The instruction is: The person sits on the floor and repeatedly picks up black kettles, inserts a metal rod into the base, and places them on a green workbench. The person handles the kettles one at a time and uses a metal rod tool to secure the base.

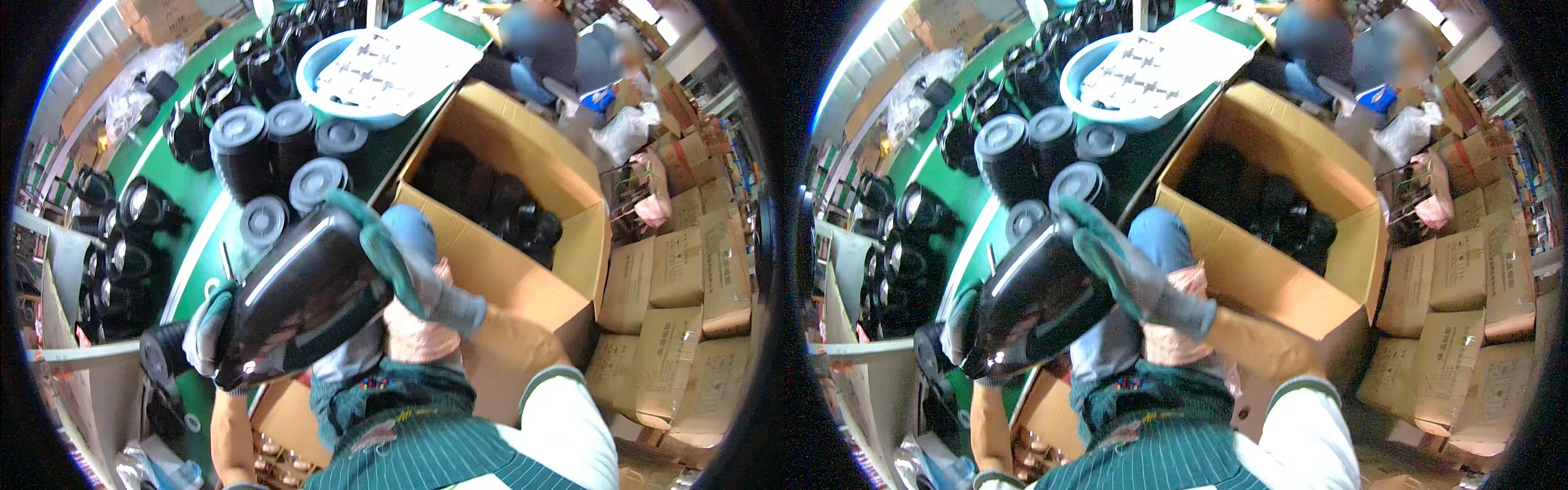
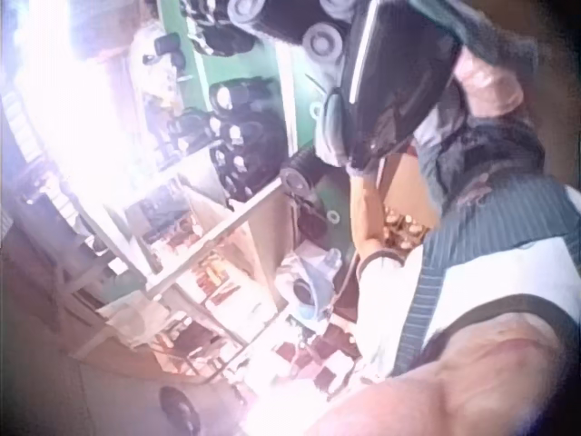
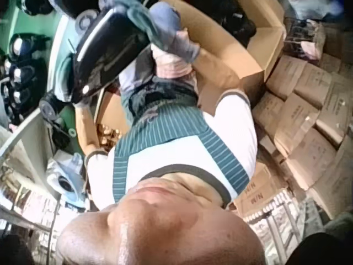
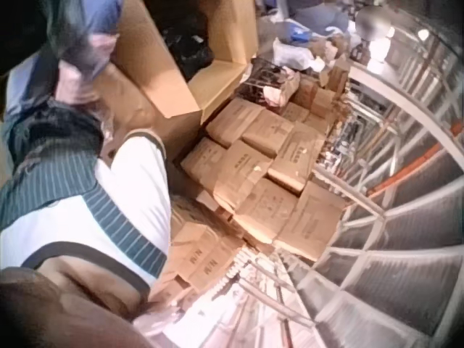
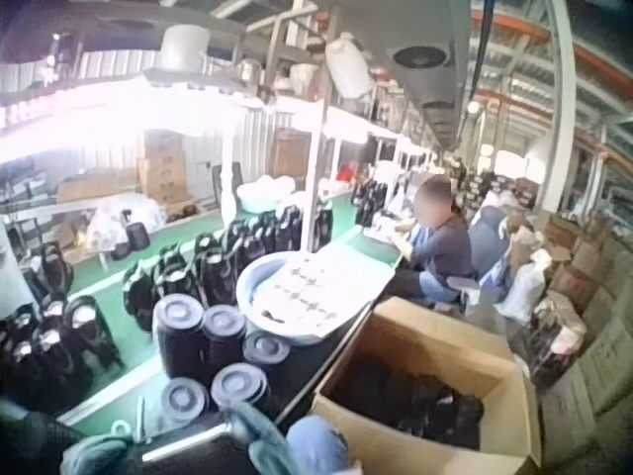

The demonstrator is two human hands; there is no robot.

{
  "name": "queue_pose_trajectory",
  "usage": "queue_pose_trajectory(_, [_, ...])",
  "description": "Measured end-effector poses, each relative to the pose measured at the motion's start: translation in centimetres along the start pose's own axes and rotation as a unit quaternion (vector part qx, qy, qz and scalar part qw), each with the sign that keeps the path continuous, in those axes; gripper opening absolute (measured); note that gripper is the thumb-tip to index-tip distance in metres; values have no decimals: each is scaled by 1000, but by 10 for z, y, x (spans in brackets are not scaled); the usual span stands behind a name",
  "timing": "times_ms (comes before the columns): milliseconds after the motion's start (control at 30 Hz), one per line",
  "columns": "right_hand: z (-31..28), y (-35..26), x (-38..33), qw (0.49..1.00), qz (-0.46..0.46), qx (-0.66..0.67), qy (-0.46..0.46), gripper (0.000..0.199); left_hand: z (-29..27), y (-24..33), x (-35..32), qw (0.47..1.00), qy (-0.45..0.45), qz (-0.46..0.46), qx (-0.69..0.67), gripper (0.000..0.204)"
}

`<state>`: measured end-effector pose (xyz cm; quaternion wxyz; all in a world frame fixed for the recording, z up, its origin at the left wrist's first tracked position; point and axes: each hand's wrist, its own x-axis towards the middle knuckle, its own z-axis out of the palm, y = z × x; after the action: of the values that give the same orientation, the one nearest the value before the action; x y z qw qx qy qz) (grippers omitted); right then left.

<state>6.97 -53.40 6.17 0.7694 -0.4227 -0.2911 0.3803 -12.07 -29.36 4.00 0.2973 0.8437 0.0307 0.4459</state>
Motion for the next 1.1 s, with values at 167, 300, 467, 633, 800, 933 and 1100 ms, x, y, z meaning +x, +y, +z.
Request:
queue_pose_trajectory(167, [-79,67,-12,955,-43,-271,-109,60,-17,26,32,960,-178,164,144,32])
queue_pose_trajectory(300, [-66,43,-21,933,-25,-338,-121,77,-18,-35,-38,982,-22,-152,-107,30])
queue_pose_trajectory(467, [-4,12,8,850,-305,-396,-166,98,1,-6,-35,914,17,-321,-248,30])
queue_pose_trajectory(633, [-32,69,-15,971,72,-227,0,58,-29,13,16,987,-100,93,87,25])
queue_pose_trajectory(800, [-21,36,-12,920,-79,-372,-96,72,-25,-32,-48,832,-24,-365,-418,61])
queue_pose_trajectory(933, [15,38,-7,974,-98,-196,-51,76,-22,-33,-57,890,-127,-286,-331,47])
queue_pose_trajectory(1100, [-122,161,-87,976,162,-145,2,51,-34,25,30,980,-149,111,67,27])
